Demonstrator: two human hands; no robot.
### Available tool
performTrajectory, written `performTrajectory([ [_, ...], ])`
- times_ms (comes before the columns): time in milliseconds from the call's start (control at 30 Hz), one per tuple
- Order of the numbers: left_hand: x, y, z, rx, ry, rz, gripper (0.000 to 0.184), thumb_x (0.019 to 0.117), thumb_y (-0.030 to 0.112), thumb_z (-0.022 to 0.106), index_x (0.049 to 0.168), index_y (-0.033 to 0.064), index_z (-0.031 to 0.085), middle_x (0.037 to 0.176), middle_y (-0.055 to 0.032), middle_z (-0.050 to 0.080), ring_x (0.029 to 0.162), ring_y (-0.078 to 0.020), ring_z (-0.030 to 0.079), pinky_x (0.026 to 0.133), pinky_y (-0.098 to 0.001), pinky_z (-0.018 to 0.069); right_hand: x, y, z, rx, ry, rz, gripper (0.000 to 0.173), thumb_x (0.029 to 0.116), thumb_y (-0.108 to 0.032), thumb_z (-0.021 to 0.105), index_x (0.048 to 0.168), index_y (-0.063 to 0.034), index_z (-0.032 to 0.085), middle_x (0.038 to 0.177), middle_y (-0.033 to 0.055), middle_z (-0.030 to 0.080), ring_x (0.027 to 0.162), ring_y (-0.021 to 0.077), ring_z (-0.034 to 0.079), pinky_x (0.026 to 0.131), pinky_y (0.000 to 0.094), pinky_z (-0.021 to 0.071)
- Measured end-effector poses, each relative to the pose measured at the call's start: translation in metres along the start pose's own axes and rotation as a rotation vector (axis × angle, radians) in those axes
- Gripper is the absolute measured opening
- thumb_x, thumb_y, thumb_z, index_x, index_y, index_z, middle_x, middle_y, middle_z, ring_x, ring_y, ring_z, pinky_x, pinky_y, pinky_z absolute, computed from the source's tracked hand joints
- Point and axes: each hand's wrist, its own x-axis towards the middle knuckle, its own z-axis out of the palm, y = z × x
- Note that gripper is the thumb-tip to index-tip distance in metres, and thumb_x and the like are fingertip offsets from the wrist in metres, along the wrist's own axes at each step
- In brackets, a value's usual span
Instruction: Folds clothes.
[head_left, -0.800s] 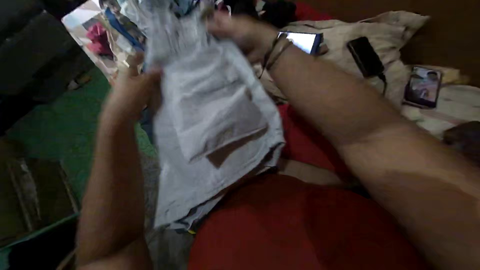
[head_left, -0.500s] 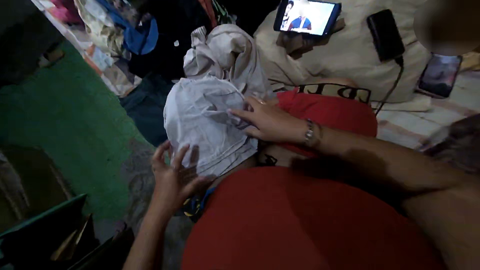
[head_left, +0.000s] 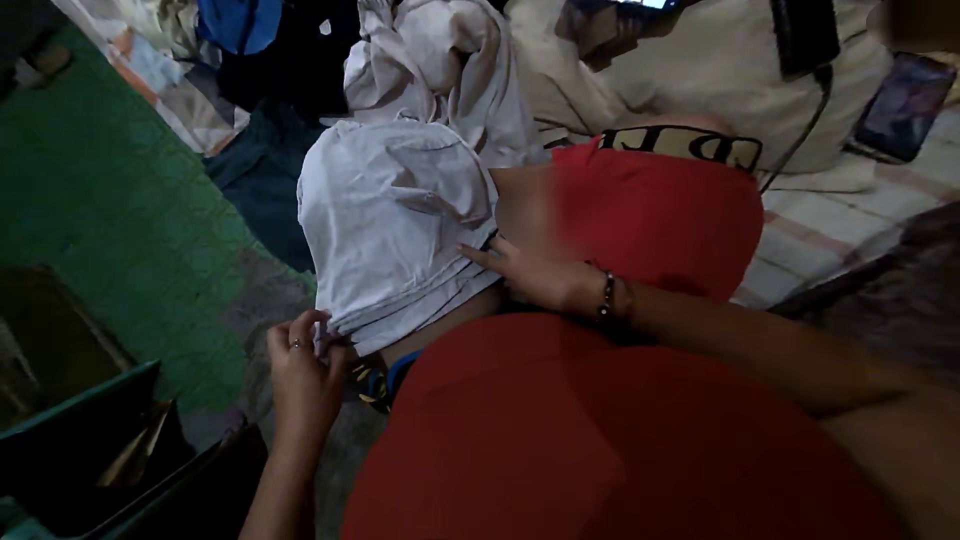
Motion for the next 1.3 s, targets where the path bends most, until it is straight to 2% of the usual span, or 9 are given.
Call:
performTrajectory([
  [167, 0.004, -0.002, -0.046, 0.057, 0.018, 0.04, 0.034, 0.0876, 0.011, 0.06, 0.117, -0.0053, 0.063, 0.122, -0.0313, 0.056, 0.099, -0.04, 0.063, 0.08, -0.0556, 0.0543, -0.023, 0.021, -0.035, -0.141, 0.415, -0.226, 0.043, 0.0951, -0.003, 0.059, 0.132, -0.0242, 0.07, 0.083, 0.0106, 0.064, 0.078, 0.0333, 0.059, 0.072, 0.0521, 0.043],
  [267, 0.004, -0.008, -0.062, -0.183, 0.072, -0.026, 0.039, 0.0905, 0.016, 0.055, 0.125, -0.0031, 0.054, 0.115, -0.014, 0.059, 0.084, -0.0127, 0.064, 0.069, -0.0321, 0.0576, -0.035, 0.026, -0.056, -0.181, 0.602, -0.343, 0.037, 0.1012, -0.012, 0.053, 0.129, -0.0271, 0.072, 0.078, 0.01, 0.06, 0.073, 0.0294, 0.054, 0.073, 0.0479, 0.0382],
  [467, 0.013, -0.029, -0.068, -0.633, 0.078, 0.235, 0.018, 0.1017, 0.026, 0.057, 0.115, 0.039, 0.055, 0.115, 0.0203, 0.058, 0.088, 0.0049, 0.061, 0.069, -0.014, 0.054, -0.039, 0.037, -0.051, -0.104, 0.64, -0.476, 0.032, 0.1035, -0.023, 0.054, 0.129, -0.0296, 0.071, 0.079, 0.0082, 0.061, 0.072, 0.0247, 0.055, 0.083, 0.0489, 0.0401],
  [633, 0.011, -0.031, -0.069, -0.349, 0.041, 0.332, 0.022, 0.1042, 0.032, 0.051, 0.089, 0.0259, 0.066, 0.124, 0.0071, 0.052, 0.105, 0.0007, 0.057, 0.087, -0.0185, 0.0518, -0.031, 0.028, -0.054, 0.041, 0.534, -0.286, 0.029, 0.1015, -0.031, 0.055, 0.111, -0.0196, 0.08, 0.078, 0.0051, 0.06, 0.08, 0.0256, 0.056, 0.081, 0.0481, 0.0409],
  [733, 0.012, -0.023, -0.057, -0.012, 0.085, 0.371, 0.026, 0.102, 0.017, 0.052, 0.098, 0.004, 0.074, 0.126, -0.0256, 0.054, 0.097, -0.0201, 0.063, 0.084, -0.0312, 0.0557, -0.024, 0.017, -0.046, 0.056, 0.547, -0.153, 0.031, 0.0979, -0.03, 0.054, 0.101, -0.0177, 0.082, 0.075, 0.0059, 0.061, 0.077, 0.0269, 0.058, 0.068, 0.0417, 0.0478],
  [800, 0.009, -0.018, -0.046, 0.061, 0.101, 0.327, 0.025, 0.1001, 0.012, 0.054, 0.107, 0.0017, 0.076, 0.126, -0.0314, 0.055, 0.091, -0.0267, 0.065, 0.08, -0.0355, 0.057, -0.023, 0.008, -0.043, 0.129, 0.501, -0.049, 0.031, 0.0974, -0.03, 0.055, 0.101, -0.0155, 0.082, 0.086, 0.0115, 0.066, 0.089, 0.0301, 0.063, 0.075, 0.043, 0.0532],
  [1067, -0.002, -0.006, 0.003, -0.092, 0.18, 0.062, 0.074, 0.0932, 0.029, 0.067, 0.15, -0.0098, 0.039, 0.137, -0.0392, 0.038, 0.104, -0.0242, 0.059, 0.079, -0.0286, 0.0542, -0.009, -0.003, -0.041, 0.382, 0.558, 0.017, 0.039, 0.0929, -0.005, 0.06, 0.125, -0.0218, 0.075, 0.112, 0.0183, 0.058, 0.098, 0.0276, 0.059, 0.082, 0.0398, 0.0541],
  [1167, -0.004, -0.005, 0.006, -0.109, 0.189, 0.049, 0.072, 0.0881, 0.017, 0.059, 0.149, -0.0125, 0.036, 0.136, -0.0392, 0.04, 0.12, -0.0328, 0.052, 0.097, -0.0374, 0.0489, -0.005, -0.008, -0.04, 0.39, 0.567, 0.086, 0.061, 0.0876, 0.0, 0.058, 0.143, -0.0272, 0.063, 0.111, 0.0161, 0.055, 0.091, 0.0259, 0.058, 0.072, 0.039, 0.0531],
  [1300, -0.009, -0.014, 0.005, -0.021, 0.37, 0.288, 0.039, 0.0981, 0.019, 0.059, 0.127, -0.004, 0.044, 0.129, -0.0223, 0.043, 0.127, -0.0145, 0.044, 0.109, -0.022, 0.0338, -0.007, -0.013, -0.035, 0.469, 0.427, 0.213, 0.068, 0.0847, 0.0, 0.054, 0.147, -0.0266, 0.058, 0.103, 0.0161, 0.06, 0.093, 0.0314, 0.061, 0.078, 0.0507, 0.0508],
])
